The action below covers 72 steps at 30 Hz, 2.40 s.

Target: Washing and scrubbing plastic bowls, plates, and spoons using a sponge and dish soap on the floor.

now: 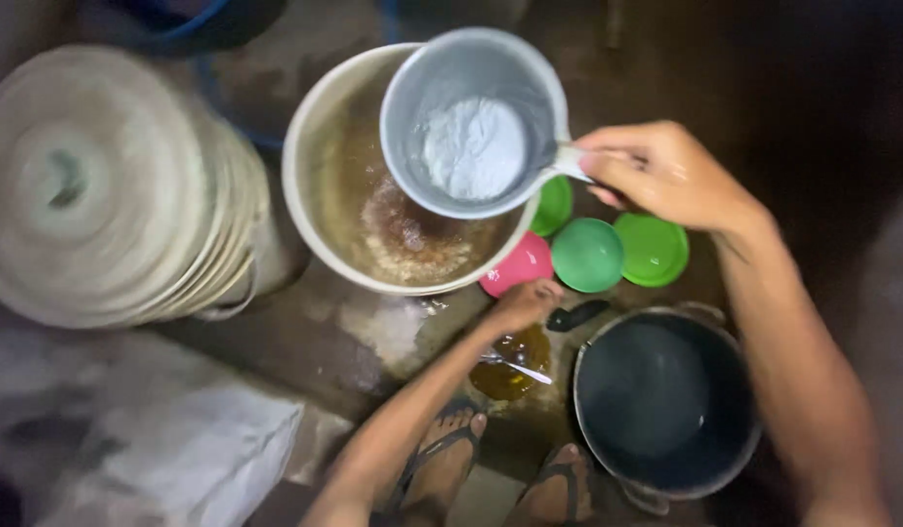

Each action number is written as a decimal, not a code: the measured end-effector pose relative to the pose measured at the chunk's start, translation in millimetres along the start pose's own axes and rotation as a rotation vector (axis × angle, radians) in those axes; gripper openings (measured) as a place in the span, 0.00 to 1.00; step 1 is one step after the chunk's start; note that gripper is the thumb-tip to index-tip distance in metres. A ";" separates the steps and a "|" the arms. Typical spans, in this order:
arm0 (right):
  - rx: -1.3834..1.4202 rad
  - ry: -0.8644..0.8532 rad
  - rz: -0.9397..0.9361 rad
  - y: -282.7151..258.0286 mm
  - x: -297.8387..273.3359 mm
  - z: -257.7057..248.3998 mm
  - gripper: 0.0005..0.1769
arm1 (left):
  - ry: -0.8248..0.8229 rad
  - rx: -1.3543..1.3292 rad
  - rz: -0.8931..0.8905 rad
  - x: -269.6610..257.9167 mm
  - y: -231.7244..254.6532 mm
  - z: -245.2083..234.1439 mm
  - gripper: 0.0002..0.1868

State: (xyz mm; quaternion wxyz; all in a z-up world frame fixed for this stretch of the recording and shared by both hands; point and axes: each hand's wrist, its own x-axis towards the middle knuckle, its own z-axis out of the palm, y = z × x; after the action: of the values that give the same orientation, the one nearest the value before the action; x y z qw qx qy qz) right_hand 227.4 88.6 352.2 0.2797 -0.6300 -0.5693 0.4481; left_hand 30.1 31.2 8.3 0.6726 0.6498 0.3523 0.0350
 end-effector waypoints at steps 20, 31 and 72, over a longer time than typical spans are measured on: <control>-0.487 0.529 0.394 235.7 -77.6 78.4 0.22 | 0.103 -0.559 -0.153 98.9 -37.3 8.0 0.23; -0.354 0.683 0.534 257.1 -119.8 47.6 0.19 | 0.057 -0.432 -0.153 205.3 -22.0 40.4 0.25; -0.671 0.522 0.035 137.0 -219.9 156.5 0.20 | -0.068 -0.882 -0.377 53.7 -144.1 73.5 0.27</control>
State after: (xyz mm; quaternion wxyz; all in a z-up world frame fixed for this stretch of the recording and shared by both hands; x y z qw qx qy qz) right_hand 164.1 -175.8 218.9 0.1862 -0.7879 -0.5831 0.0681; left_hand 49.4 -26.1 -151.0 0.8900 0.2279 0.3933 0.0371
